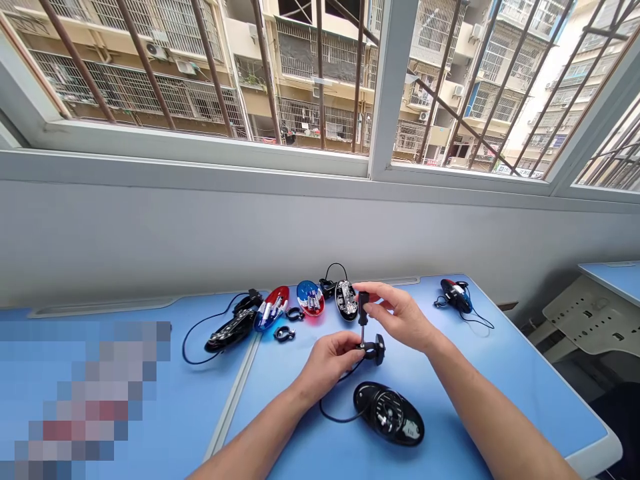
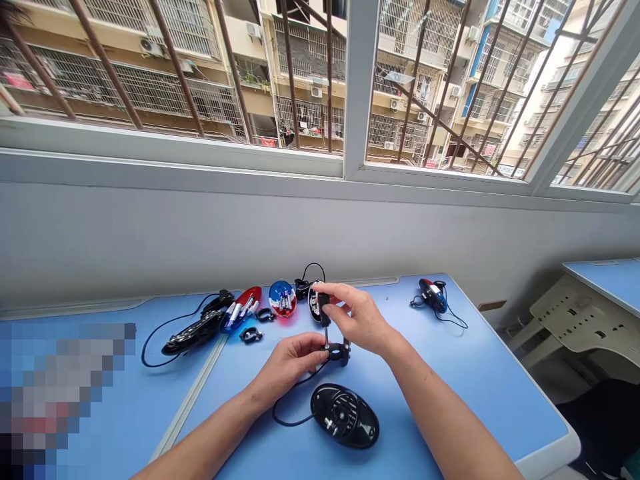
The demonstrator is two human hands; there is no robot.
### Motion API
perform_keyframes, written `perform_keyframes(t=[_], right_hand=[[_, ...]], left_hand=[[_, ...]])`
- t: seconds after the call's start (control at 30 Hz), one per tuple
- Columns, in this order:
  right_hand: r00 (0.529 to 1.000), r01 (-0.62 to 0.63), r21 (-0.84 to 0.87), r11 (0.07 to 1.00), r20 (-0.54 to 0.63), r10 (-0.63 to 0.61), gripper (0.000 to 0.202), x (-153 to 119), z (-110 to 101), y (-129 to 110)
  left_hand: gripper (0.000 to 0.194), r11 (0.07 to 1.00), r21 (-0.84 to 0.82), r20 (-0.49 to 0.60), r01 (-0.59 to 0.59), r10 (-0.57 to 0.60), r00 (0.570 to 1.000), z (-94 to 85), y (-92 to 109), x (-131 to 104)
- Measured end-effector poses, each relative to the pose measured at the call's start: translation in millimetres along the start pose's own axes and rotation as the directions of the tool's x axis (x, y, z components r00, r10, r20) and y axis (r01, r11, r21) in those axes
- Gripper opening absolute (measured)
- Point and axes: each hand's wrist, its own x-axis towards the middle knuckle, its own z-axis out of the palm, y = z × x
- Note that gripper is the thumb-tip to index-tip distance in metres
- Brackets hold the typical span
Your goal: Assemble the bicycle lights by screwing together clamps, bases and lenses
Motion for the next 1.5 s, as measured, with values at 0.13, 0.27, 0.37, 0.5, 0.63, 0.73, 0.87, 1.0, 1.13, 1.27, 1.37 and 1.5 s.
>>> perform_keyframes(t=[0.13,0.27,0.37,0.5,0.63,0.73,0.87,1.0,1.13,1.27,1.37,1.5], right_hand=[[1.000,-0.005,0.009,1.000,-0.020,0.005,0.035,-0.5,4.9,-2.1],[0.994,-0.003,-0.082,0.997,-0.105,-0.006,0.034,-0.9,12.5,2.9],[0.985,-0.055,-0.062,0.997,-0.167,0.044,0.034,0.4,14.0,10.1],[0.971,-0.122,0.061,0.991,-0.200,0.132,0.038,3.1,13.9,20.8],[0.953,-0.182,0.177,0.967,-0.210,0.217,0.036,5.0,14.0,29.5],[0.947,-0.202,0.234,0.951,-0.202,0.251,0.035,5.6,13.0,32.4],[0.943,-0.207,0.275,0.939,-0.200,0.266,0.036,5.6,11.5,32.0],[0.949,-0.205,0.292,0.934,-0.174,0.262,0.036,5.6,11.3,30.0],[0.947,-0.233,0.273,0.933,-0.157,0.282,0.034,5.3,11.4,28.7],[0.939,-0.253,0.206,0.945,-0.184,0.291,0.033,4.3,11.1,28.4],[0.930,-0.269,0.172,0.948,-0.211,0.302,0.033,4.4,9.4,28.7],[0.923,-0.285,0.220,0.933,-0.201,0.329,0.032,6.1,5.1,29.4]], left_hand=[[0.023,1.000,-0.008,-0.001,0.003,-0.003,1.000,0.0,2.4,-0.4],[0.024,1.000,-0.024,-0.008,0.015,-0.015,1.000,0.0,3.8,0.5],[0.026,0.998,-0.035,-0.038,0.044,-0.045,0.998,-0.2,3.4,3.4],[0.027,0.997,-0.035,-0.065,0.069,-0.071,0.995,0.5,2.3,7.6],[0.026,0.996,-0.028,-0.080,0.081,-0.083,0.993,2.0,1.5,9.3],[0.028,0.997,-0.022,-0.086,0.078,-0.079,0.993,2.7,0.1,9.7],[0.030,0.998,-0.010,-0.085,0.065,-0.066,0.994,3.3,-2.3,10.6],[0.027,0.998,0.012,-0.079,0.054,-0.053,0.995,3.5,-3.3,10.6],[0.024,0.999,0.029,-0.088,0.044,-0.042,0.995,3.1,-4.1,10.4],[0.023,0.999,0.023,-0.086,0.038,-0.036,0.996,2.1,-5.8,10.4],[0.023,0.999,0.012,-0.075,0.038,-0.037,0.996,0.7,-7.2,10.1],[0.023,0.999,-0.009,-0.060,0.043,-0.044,0.997,-1.5,-6.9,9.5]])
